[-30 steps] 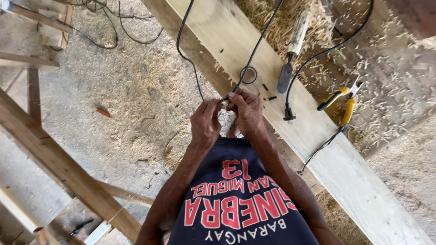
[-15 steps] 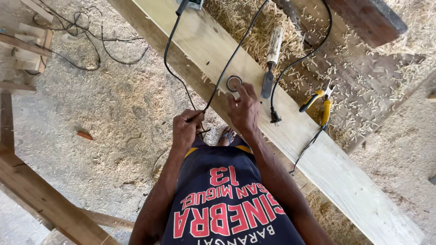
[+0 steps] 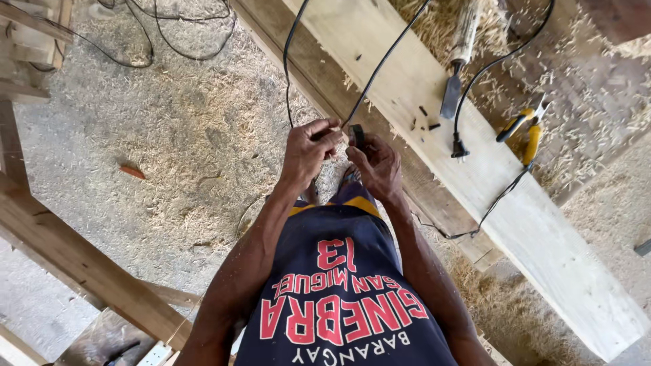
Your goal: The person repairs a black electrical cord by stripping the insulation, twisting the exposed wires, and securing the connection with black electrical tape. They use pliers to cut the wire and a chisel to assist in the process.
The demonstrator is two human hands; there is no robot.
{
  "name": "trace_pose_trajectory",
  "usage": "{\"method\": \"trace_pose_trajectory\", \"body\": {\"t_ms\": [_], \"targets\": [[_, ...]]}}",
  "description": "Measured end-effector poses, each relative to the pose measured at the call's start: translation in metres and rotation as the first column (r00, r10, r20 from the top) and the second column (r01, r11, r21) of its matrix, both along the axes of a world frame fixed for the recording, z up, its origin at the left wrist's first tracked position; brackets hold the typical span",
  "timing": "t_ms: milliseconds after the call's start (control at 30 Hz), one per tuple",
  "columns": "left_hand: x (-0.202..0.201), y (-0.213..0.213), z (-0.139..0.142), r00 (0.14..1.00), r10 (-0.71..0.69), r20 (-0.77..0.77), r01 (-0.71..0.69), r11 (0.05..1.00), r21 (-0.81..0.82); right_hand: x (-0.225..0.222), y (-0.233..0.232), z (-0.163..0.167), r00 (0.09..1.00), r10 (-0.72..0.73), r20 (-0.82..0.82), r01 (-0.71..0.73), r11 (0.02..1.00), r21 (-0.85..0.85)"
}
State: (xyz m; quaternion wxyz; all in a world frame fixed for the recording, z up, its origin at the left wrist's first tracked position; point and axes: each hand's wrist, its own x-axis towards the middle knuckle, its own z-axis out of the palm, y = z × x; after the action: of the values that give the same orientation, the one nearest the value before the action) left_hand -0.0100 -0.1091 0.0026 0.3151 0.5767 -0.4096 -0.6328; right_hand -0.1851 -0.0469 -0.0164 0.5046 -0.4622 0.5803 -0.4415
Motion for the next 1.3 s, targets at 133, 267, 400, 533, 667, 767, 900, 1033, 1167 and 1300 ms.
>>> {"method": "trace_pose_trajectory", "body": {"t_ms": [133, 267, 400, 533, 667, 767, 900, 1033, 1167, 1300], "targets": [[0.01, 0.0, -0.009, 0.998, 0.053, 0.037, -0.051, 0.997, -0.054, 0.009, 0.007, -0.004, 0.991, -0.075, 0.112, 0.073, 0.997, 0.027], [0.013, -0.008, -0.018, 0.992, 0.128, 0.001, -0.128, 0.99, -0.061, -0.005, 0.017, -0.024, 0.995, -0.101, -0.007, 0.099, 0.985, -0.138], [0.014, -0.015, -0.034, 0.98, 0.201, 0.014, -0.201, 0.97, 0.14, -0.058, 0.051, -0.034, 0.922, -0.293, -0.253, 0.24, 0.945, -0.223], [0.015, -0.025, -0.052, 0.983, 0.181, -0.018, -0.182, 0.981, -0.065, -0.142, 0.086, -0.024, 0.625, -0.634, -0.456, 0.428, 0.766, -0.479], [0.022, -0.026, -0.058, 0.992, 0.124, -0.024, -0.124, 0.992, 0.005, -0.177, 0.114, -0.024, 0.412, -0.777, -0.475, 0.509, 0.629, -0.588], [0.027, -0.021, -0.053, 0.979, 0.141, -0.148, -0.139, 0.99, 0.022, -0.172, 0.114, -0.028, 0.347, -0.822, -0.451, 0.565, 0.567, -0.599], [0.03, -0.019, -0.039, 0.98, 0.044, -0.196, -0.055, 0.997, -0.05, -0.158, 0.11, -0.016, 0.388, -0.842, -0.375, 0.658, 0.538, -0.527], [0.027, -0.024, -0.026, 0.999, 0.038, 0.02, -0.034, 0.985, -0.168, -0.16, 0.109, -0.002, 0.525, -0.818, -0.235, 0.684, 0.57, -0.456], [0.032, -0.017, -0.026, 0.973, 0.088, 0.213, -0.05, 0.983, -0.176, -0.145, 0.135, 0.003, 0.498, -0.776, -0.387, 0.569, 0.629, -0.529], [0.04, -0.018, -0.026, 0.981, 0.181, 0.062, -0.142, 0.907, -0.397, -0.109, 0.182, 0.004, 0.497, -0.766, -0.407, 0.538, 0.64, -0.548]]}}
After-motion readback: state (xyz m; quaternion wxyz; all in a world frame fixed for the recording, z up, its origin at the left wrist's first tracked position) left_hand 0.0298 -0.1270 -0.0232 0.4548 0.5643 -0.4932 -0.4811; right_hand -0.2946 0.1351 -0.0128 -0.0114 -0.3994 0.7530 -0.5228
